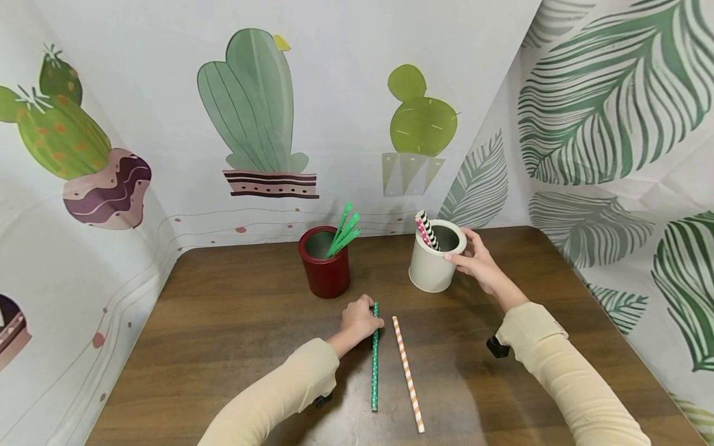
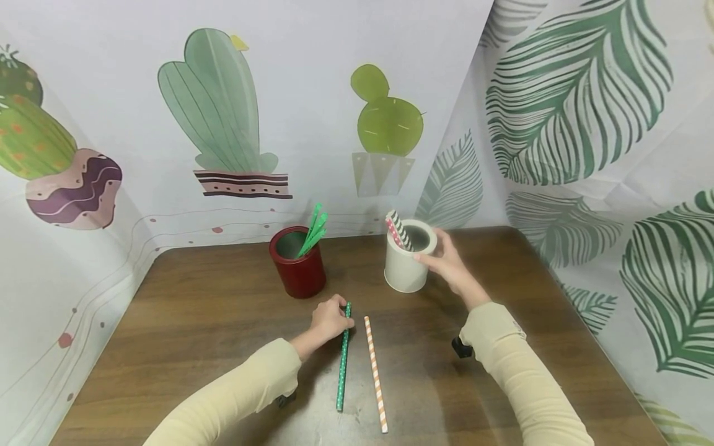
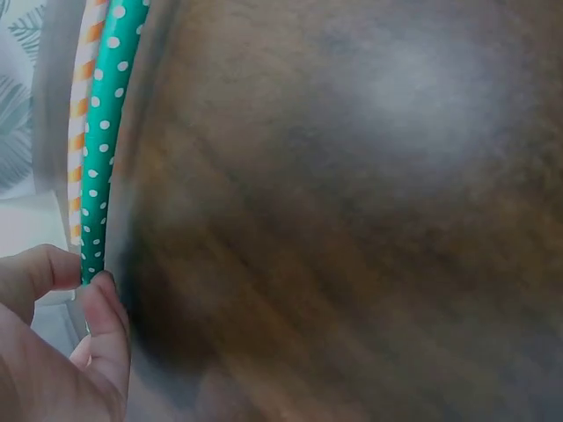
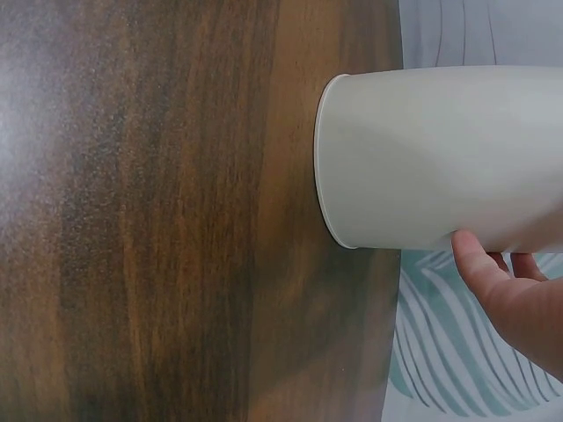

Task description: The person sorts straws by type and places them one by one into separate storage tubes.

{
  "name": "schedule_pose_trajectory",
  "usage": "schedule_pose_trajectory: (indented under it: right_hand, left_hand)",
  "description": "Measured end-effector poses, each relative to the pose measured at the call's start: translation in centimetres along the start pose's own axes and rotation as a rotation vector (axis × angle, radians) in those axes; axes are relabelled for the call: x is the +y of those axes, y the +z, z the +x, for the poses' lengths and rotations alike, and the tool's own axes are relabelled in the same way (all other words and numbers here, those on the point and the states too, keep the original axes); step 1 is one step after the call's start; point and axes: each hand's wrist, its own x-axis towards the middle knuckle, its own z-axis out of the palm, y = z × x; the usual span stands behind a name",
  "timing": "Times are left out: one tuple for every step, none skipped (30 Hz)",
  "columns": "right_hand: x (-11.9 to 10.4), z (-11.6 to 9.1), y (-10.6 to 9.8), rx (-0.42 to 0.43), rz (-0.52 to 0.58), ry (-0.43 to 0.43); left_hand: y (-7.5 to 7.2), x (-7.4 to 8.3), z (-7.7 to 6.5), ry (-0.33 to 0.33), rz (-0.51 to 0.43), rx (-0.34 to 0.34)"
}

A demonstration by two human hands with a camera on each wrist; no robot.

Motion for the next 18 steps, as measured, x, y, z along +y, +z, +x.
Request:
schedule_pose_trajectory:
  right_hand:
    - [0.0, 0.0, 0.0, 0.001, -0.001, 0.0]
    - [0.0, 0.0, 0.0, 0.001, -0.001, -0.001]
    - [0.0, 0.0, 0.0, 0.001, -0.001, -0.001]
    - [0.0, 0.0, 0.0, 0.001, -0.001, -0.001]
    - [0.0, 0.0, 0.0, 0.002, -0.001, -0.001]
    - [0.0, 0.0, 0.0, 0.002, 0.0, -0.001]
    - [0.0, -0.1, 0.0, 0.003, -0.002, -0.001]
    - [0.0, -0.1, 0.0, 0.003, -0.003, -0.001]
    - [0.0, -0.1, 0.0, 0.003, -0.005, -0.001]
    - [0.0, -0.1, 0.0, 0.003, -0.005, -0.002]
    - [0.0, -0.1, 0.0, 0.003, -0.006, -0.003]
    - [0.0, -0.1, 0.0, 0.002, -0.006, -0.004]
    - [0.0, 0.0, 0.0, 0.002, -0.007, -0.006]
    - [0.0, 0.0, 0.0, 0.002, -0.007, -0.007]
    - [0.0, 0.0, 0.0, 0.002, -0.007, -0.007]
    - [0.0, 0.0, 0.0, 0.003, -0.007, -0.007]
    - [0.0, 0.0, 0.0, 0.003, -0.008, -0.008]
    - [0.0, 0.0, 0.1, 0.004, -0.009, -0.007]
  left_hand:
    - [-0.2, 0.1, 0.1, 0.012, -0.006, 0.007]
    - [-0.4, 0.3, 0.2, 0.028, -0.018, 0.017]
    - [-0.7, 0.5, 0.4, 0.038, -0.028, 0.025]
    - [-0.9, 0.7, 0.5, 0.052, -0.031, 0.036]
    - [-1.2, 1.0, 0.6, 0.059, -0.037, 0.044]
    - [-1.5, 1.2, 0.7, 0.064, -0.045, 0.051]
    - [-1.8, 1.5, 0.9, 0.07, -0.055, 0.057]
    - [-2.1, 1.8, 1.0, 0.073, -0.061, 0.061]
    - [-2.3, 2.1, 1.1, 0.073, -0.062, 0.063]
    - [-2.5, 2.4, 1.2, 0.075, -0.065, 0.068]
    - [-2.8, 2.7, 1.3, 0.073, -0.066, 0.069]
    - [-2.9, 2.9, 1.4, 0.074, -0.067, 0.072]
    - [-3.1, 3.2, 1.5, 0.073, -0.068, 0.074]
    - [-3.3, 3.4, 1.5, 0.072, -0.067, 0.076]
    - [-3.5, 3.7, 1.6, 0.071, -0.068, 0.077]
    - [-3.6, 3.9, 1.7, 0.072, -0.067, 0.081]
    - [-3.8, 4.1, 1.8, 0.074, -0.067, 0.084]
    - [-4.0, 4.4, 2.0, 0.076, -0.067, 0.088]
